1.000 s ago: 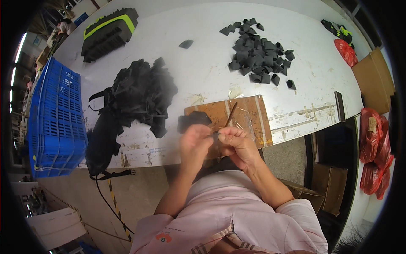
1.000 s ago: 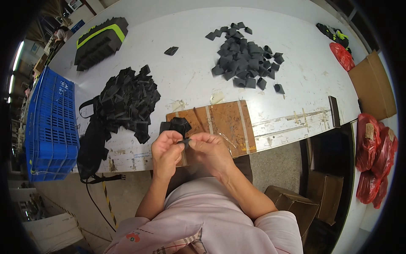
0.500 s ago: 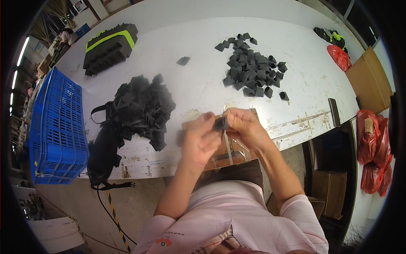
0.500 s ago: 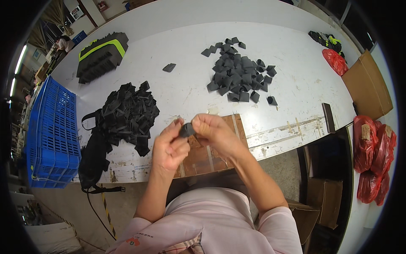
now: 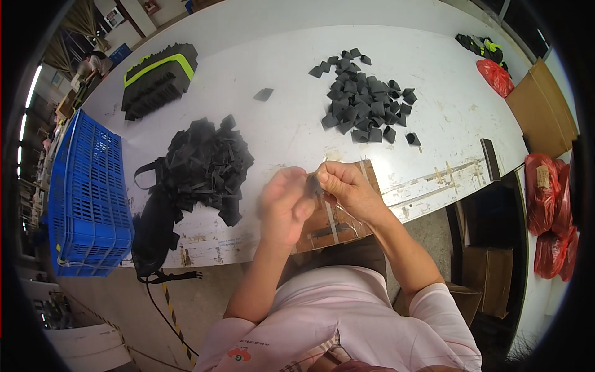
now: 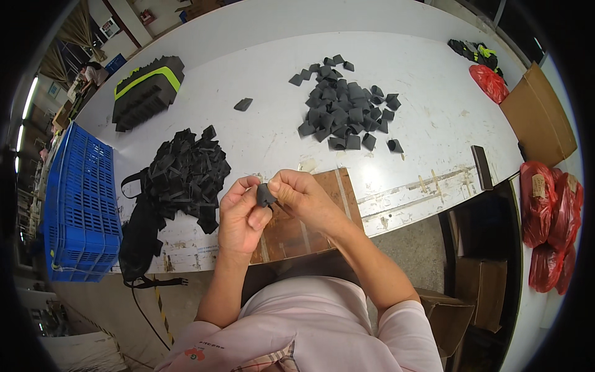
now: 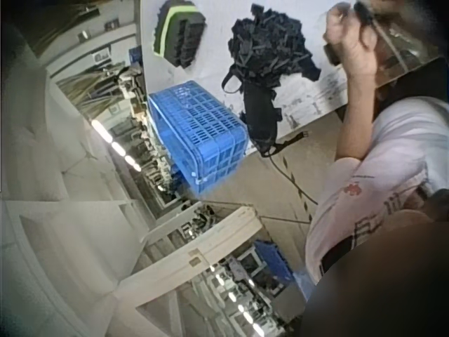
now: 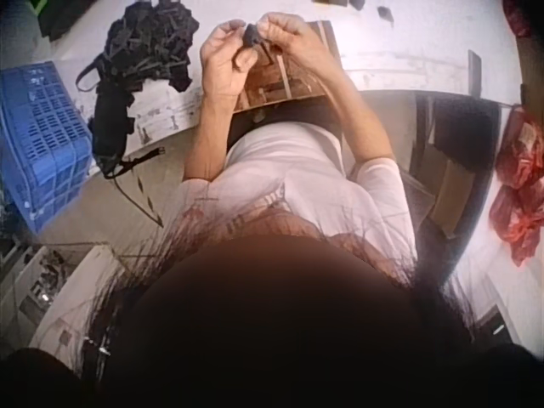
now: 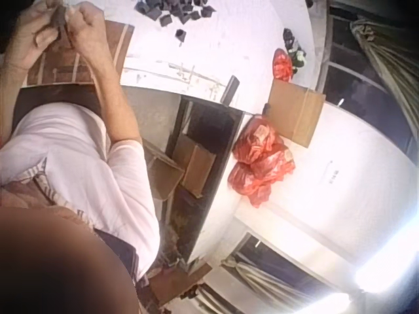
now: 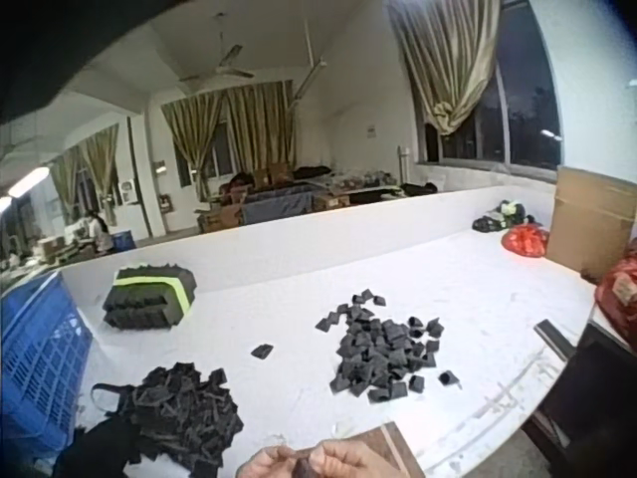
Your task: The person is manually processing or inspecting small grey foam or rubber components at a workbench, involving dextrous hand manipulation.
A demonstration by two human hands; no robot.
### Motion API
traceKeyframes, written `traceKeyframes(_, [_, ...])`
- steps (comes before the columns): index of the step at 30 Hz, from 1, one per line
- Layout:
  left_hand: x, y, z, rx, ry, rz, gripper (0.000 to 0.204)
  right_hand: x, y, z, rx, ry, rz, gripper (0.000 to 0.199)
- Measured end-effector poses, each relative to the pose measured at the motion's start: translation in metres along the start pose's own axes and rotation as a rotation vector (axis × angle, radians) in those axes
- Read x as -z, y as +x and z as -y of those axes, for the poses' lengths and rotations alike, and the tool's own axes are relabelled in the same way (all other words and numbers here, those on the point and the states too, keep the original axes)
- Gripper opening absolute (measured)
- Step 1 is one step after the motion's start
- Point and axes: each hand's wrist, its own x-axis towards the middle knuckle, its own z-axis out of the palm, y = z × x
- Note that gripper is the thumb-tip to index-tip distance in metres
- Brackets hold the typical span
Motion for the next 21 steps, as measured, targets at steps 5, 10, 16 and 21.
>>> traceKeyframes(5, [-0.003, -0.001, -0.004, -0.527, 0.658, 0.118, 0.031, -0.005, -0.009, 0.008, 0.115, -0.244, -0.217, 0.024])
traceKeyframes(10, [-0.012, 0.004, -0.012, -0.62, 0.872, 0.241, 0.012, -0.02, -0.022, 0.016, 0.636, -0.754, -0.387, 0.03])
traceKeyframes(16, [-0.002, 0.001, -0.005, -0.461, 0.28, 0.13, 0.015, -0.027, -0.02, 0.021, 0.47, -0.561, -0.344, 0.031])
traceKeyframes(21, [0.007, 0.002, -0.003, -0.366, -0.013, 0.175, 0.02, -0.027, -0.016, 0.014, 0.38, -0.297, -0.349, 0.017])
